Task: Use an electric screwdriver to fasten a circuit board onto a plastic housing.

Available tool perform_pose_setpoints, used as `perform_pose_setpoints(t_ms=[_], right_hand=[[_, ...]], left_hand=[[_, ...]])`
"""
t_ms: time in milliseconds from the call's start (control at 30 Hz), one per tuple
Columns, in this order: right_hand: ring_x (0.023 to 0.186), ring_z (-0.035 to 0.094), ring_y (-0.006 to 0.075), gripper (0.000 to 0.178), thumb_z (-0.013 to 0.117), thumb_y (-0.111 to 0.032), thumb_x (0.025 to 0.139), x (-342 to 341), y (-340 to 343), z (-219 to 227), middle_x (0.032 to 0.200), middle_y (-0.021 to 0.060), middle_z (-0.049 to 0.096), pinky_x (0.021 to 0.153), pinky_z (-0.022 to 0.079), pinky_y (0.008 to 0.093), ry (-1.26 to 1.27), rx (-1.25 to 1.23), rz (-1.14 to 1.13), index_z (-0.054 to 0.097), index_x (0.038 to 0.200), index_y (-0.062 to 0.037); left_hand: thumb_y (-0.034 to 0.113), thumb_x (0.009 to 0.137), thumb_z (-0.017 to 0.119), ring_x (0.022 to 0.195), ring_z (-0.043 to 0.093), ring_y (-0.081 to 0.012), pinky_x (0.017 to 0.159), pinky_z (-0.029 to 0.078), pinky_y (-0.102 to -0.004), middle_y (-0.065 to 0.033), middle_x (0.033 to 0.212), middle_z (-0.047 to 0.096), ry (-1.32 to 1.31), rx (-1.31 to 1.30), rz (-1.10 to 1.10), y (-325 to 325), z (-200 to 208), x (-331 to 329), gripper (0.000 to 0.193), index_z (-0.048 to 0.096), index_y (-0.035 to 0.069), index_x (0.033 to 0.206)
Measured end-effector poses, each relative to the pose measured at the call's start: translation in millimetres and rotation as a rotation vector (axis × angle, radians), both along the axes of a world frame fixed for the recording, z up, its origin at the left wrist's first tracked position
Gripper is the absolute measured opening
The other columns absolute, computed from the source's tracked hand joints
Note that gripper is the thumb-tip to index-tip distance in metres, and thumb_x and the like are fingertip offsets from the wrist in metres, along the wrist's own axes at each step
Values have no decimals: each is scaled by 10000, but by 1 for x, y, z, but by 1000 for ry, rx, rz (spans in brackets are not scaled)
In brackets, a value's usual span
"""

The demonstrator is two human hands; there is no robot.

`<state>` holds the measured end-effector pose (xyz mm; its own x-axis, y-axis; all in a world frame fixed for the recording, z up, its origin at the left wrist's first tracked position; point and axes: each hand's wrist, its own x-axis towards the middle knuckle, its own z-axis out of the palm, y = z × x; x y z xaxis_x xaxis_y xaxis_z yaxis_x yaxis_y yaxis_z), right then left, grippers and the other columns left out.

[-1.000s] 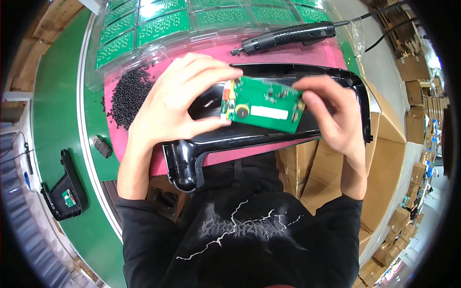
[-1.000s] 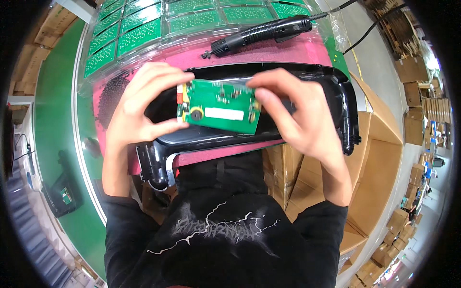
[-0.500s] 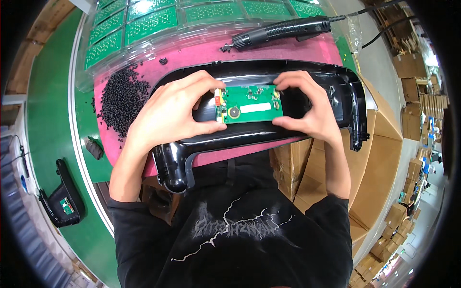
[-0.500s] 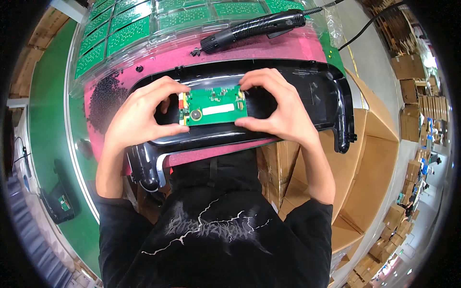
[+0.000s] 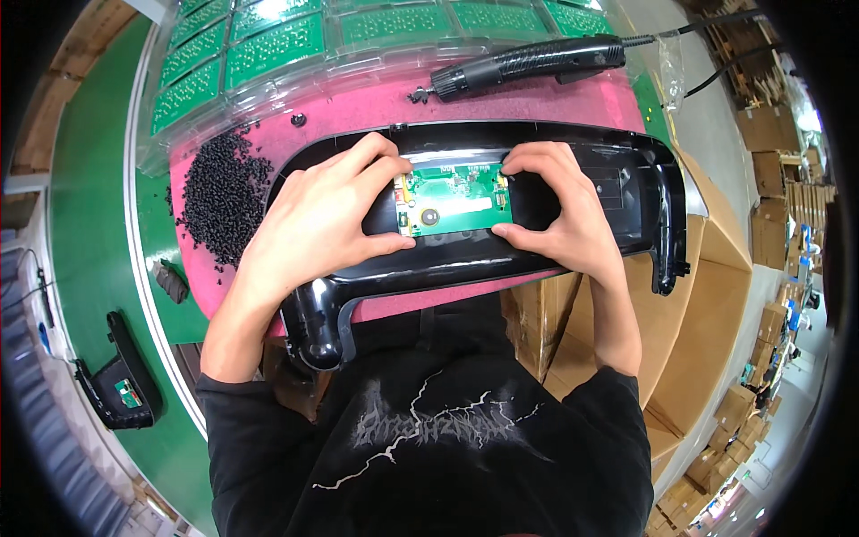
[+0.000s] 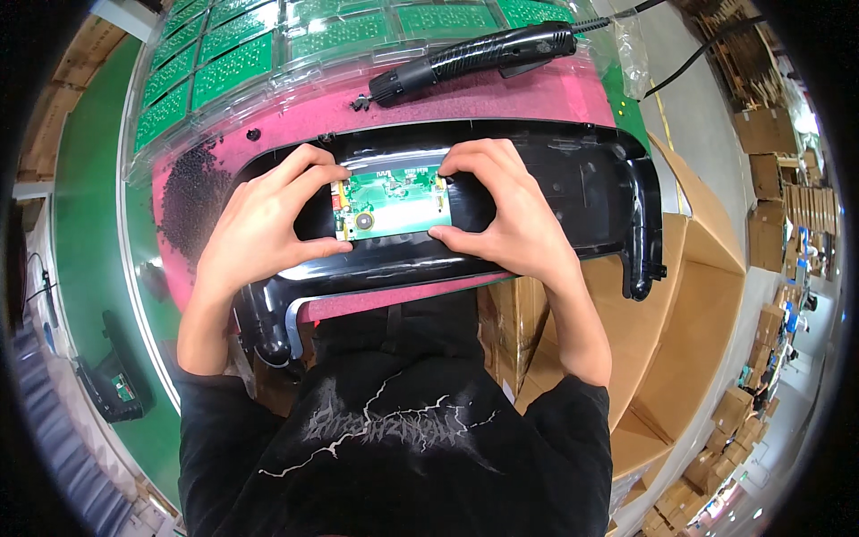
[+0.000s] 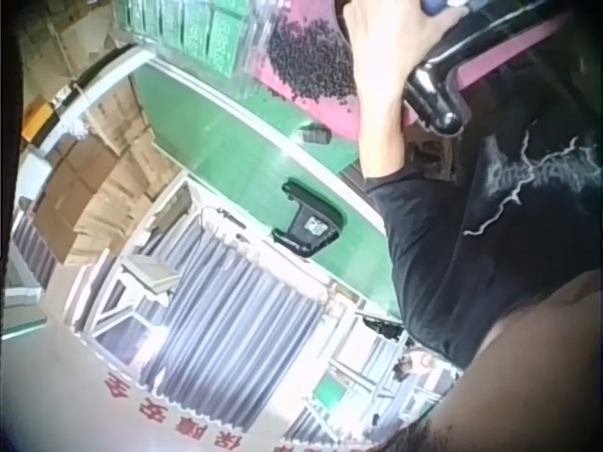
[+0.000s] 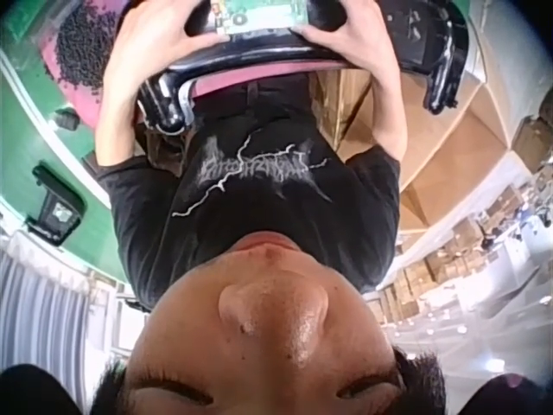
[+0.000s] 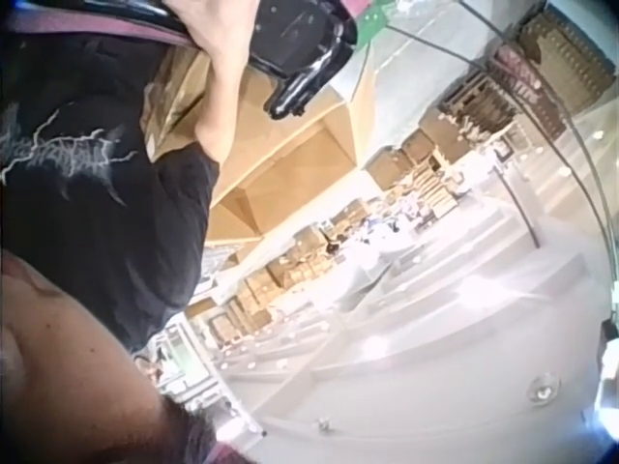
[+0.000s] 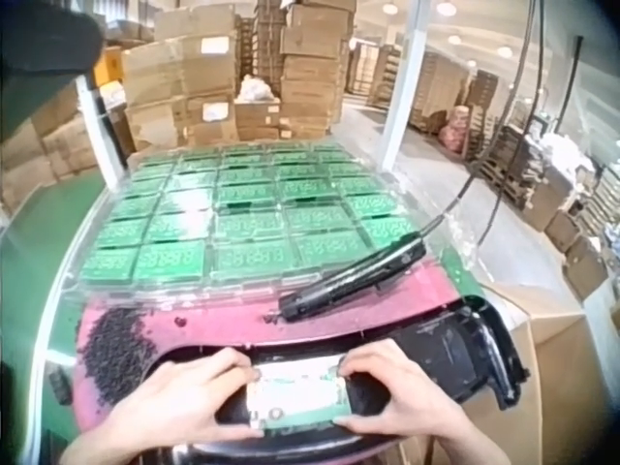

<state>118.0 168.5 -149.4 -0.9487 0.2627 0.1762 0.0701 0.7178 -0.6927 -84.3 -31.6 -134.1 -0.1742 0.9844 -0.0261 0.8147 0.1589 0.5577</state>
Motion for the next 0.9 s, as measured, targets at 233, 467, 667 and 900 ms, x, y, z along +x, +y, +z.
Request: perform_pose_setpoints(t_ms=[233,467,667,900], right_hand=[[1080,549,310,524,848,-93,589,-2,0,2,1116,106,608,943,454,401,-2,-6,6,607,1051,-43],[1055,563,306,510,835,-77,588,-10,-3,1,1100,103,610,924,462,394,-12,-1,-4,605,1041,-39],[1060,564,305,527,843,-70,573,-18,-8,5,1099,115,609,933,458,391,-44,34,-15,611,1045,-41],[1066,562,271,772,867,-79,540,-14,-14,11,1130,116,594,961,423,357,-197,43,-87,517,1227,-46]], left_hand=[[271,642,848,1032,621,-308,811,525,-400,-70,1176,568,23,11,2,-1,2,0,621,586,73,1170],[269,653,845,1028,627,-294,802,527,-393,-60,1180,569,32,16,1,-3,1,-5,603,589,70,1161],[281,673,834,1049,624,-283,806,531,-387,-63,1182,561,34,42,-8,-8,-3,-14,605,580,64,1177],[259,697,822,1090,597,-264,772,546,-395,-78,1195,529,24,61,-49,-16,-13,-13,636,546,34,1224]])
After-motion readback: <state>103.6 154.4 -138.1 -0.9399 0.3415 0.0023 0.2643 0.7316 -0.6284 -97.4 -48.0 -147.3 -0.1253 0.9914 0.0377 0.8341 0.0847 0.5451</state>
